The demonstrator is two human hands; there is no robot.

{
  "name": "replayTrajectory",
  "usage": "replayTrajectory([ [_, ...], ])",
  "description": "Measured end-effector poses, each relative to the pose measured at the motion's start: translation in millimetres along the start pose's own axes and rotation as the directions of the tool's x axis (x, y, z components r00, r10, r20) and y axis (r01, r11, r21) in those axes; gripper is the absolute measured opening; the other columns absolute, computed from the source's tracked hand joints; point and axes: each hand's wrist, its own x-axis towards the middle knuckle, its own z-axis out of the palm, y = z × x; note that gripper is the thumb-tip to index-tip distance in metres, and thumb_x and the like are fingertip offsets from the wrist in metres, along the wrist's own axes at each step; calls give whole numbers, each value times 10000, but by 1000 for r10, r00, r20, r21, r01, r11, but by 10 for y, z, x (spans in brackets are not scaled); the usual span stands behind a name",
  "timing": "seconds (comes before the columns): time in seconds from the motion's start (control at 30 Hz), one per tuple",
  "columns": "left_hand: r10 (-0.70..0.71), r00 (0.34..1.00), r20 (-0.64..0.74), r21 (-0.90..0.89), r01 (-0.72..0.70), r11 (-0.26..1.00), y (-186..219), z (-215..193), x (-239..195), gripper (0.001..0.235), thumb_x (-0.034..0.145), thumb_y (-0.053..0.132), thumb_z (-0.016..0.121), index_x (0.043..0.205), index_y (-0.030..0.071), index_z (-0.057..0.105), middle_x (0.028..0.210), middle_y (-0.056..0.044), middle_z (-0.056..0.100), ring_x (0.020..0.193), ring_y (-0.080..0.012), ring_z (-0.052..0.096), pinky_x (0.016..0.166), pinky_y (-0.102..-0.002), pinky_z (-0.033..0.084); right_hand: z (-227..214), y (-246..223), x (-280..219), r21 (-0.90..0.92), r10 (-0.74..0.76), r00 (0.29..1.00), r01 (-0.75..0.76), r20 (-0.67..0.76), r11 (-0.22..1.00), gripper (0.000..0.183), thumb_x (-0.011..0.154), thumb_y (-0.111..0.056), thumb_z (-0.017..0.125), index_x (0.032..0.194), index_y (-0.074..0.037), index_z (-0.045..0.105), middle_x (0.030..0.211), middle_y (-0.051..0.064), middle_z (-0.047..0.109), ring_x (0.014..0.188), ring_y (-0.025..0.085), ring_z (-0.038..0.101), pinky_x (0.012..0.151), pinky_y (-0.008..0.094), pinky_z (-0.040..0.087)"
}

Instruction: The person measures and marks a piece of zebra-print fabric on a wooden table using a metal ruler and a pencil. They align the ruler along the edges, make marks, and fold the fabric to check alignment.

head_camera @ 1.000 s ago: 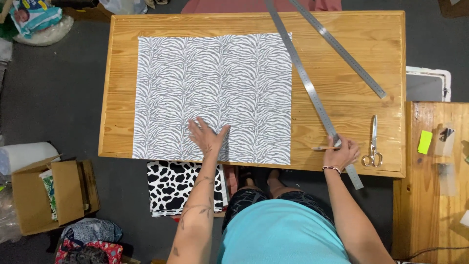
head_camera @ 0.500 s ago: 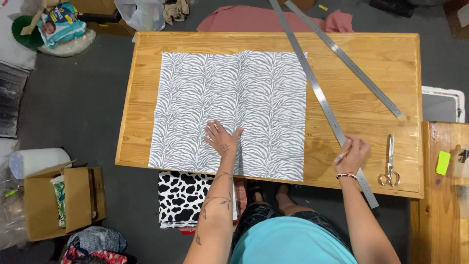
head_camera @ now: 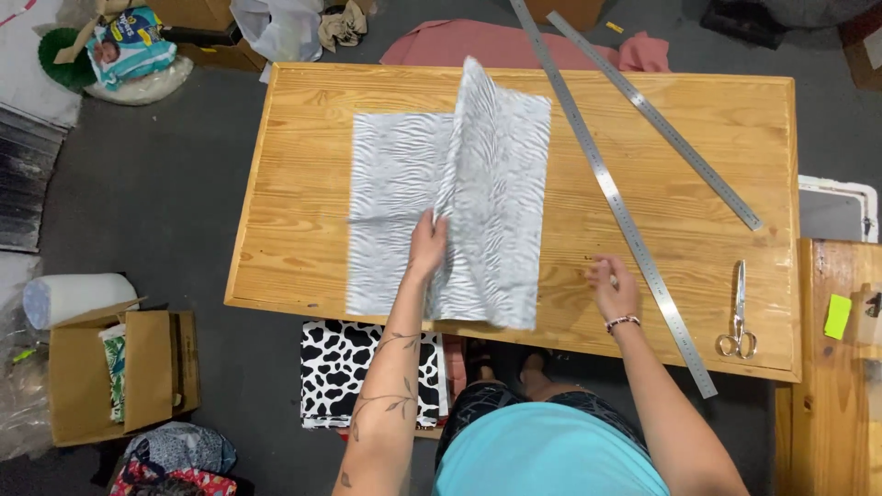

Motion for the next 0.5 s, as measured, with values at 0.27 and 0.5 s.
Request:
replayTrajectory([
  [0.27, 344, 938, 49, -983, -16, 183, 1313, -676, -731, 438, 912, 23, 711, 1331, 84, 595, 1169, -169, 720, 1038, -262, 721, 861, -412, 610, 144, -634, 136, 515, 249, 933, -352, 260, 781, 593, 1021, -487, 504, 1388, -23, 543, 1314, 327, 559, 1224, 438, 549, 1037, 491, 481],
  [0.5, 160, 976, 145, -905, 66, 419, 716, -1149, -1036, 530, 832, -56, 728, 1331, 42, 577, 1172, -125, 723, 1037, -232, 711, 884, -378, 592, 78, -607, 284, 300, 431, 853, -510, 293, 806, 1014, 814, -873, 526, 1477, -106, 503, 1490, 218, 484, 1408, 353, 430, 1194, 478, 333],
])
